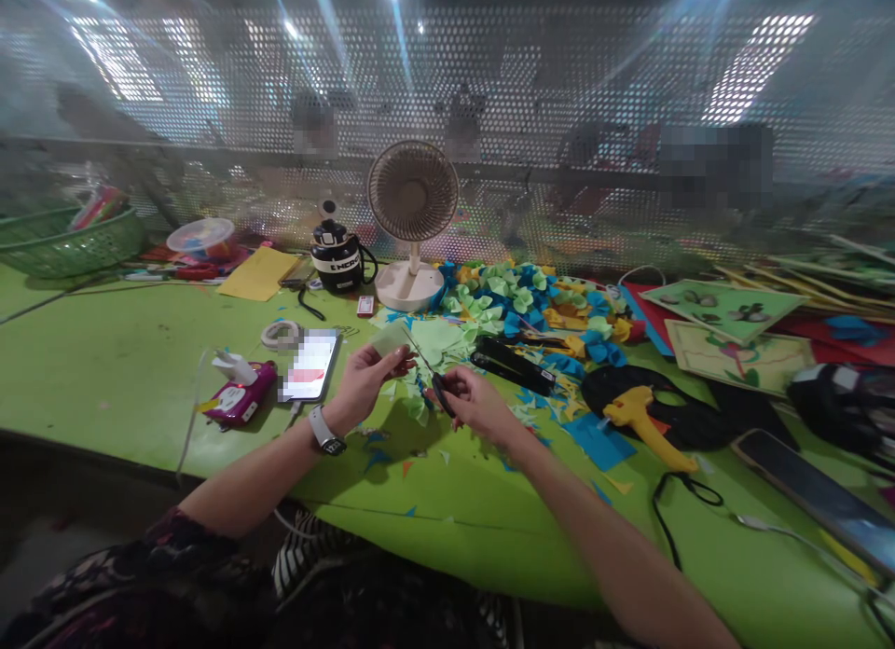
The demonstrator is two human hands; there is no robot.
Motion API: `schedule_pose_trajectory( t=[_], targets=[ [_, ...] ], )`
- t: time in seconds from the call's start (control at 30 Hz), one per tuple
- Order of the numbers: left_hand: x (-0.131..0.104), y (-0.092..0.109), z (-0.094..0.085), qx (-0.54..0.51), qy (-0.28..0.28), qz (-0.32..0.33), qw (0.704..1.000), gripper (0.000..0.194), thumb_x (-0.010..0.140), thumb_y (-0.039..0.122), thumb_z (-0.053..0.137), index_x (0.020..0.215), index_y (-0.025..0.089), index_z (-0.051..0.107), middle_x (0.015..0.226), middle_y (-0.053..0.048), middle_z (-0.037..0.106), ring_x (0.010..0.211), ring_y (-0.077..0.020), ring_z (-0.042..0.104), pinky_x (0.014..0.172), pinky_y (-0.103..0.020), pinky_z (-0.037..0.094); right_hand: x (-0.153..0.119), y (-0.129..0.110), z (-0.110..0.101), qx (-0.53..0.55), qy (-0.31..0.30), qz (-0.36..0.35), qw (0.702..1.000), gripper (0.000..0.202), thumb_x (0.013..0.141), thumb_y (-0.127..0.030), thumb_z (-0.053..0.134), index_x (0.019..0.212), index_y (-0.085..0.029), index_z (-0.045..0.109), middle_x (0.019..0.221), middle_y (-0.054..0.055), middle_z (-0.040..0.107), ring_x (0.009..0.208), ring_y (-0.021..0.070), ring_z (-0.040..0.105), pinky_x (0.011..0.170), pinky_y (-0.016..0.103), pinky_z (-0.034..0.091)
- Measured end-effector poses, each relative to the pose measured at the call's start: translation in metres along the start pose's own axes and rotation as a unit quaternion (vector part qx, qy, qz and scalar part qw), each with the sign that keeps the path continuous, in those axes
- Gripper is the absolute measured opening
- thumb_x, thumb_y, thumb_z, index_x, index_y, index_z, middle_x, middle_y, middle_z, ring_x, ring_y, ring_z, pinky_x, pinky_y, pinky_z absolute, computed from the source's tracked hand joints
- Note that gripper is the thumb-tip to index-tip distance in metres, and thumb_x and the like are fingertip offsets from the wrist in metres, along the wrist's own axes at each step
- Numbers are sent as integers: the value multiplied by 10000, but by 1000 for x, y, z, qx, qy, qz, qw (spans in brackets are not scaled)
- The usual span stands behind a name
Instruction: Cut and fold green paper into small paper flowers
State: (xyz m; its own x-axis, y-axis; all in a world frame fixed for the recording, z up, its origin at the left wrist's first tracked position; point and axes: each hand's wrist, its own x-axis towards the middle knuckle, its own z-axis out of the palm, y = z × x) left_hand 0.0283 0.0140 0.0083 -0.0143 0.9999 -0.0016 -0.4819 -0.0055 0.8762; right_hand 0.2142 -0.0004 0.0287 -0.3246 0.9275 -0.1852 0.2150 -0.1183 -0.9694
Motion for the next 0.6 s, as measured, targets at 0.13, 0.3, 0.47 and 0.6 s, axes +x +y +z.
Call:
schedule_pose_trajectory(
  t=[0.13,0.3,0.47,0.6],
  targets=[
    [0,1,1,-4,1,-5,1000,429,543,391,897,823,116,723,782,-62,744,623,-132,677,662,-266,529,0,-1,2,-7,10,4,1000,569,501,-602,834,756,-194,530,625,-44,561,490,81,472,407,216,406],
    [0,4,1,-8,0,-17,1000,433,523,382,906,801,112,713,768,-58,737,616,-129,673,686,-274,534,2,3,1,-37,17,6,999,574,528,-645,798,741,-198,508,546,-68,525,425,58,373,372,205,311],
    [1,4,0,-9,-2,-26,1000,428,528,372,906,804,108,713,767,-57,734,617,-125,674,696,-273,540,3,5,-2,-50,19,-7,999,571,521,-640,805,730,-192,520,552,-61,524,463,67,385,414,207,267],
    [2,3,-1,-13,-4,-35,999,424,523,367,908,795,108,712,771,-58,734,620,-121,674,696,-267,544,3,6,-1,-53,26,-13,998,573,514,-655,800,712,-188,532,569,-45,542,510,88,435,466,223,299]
  ],
)
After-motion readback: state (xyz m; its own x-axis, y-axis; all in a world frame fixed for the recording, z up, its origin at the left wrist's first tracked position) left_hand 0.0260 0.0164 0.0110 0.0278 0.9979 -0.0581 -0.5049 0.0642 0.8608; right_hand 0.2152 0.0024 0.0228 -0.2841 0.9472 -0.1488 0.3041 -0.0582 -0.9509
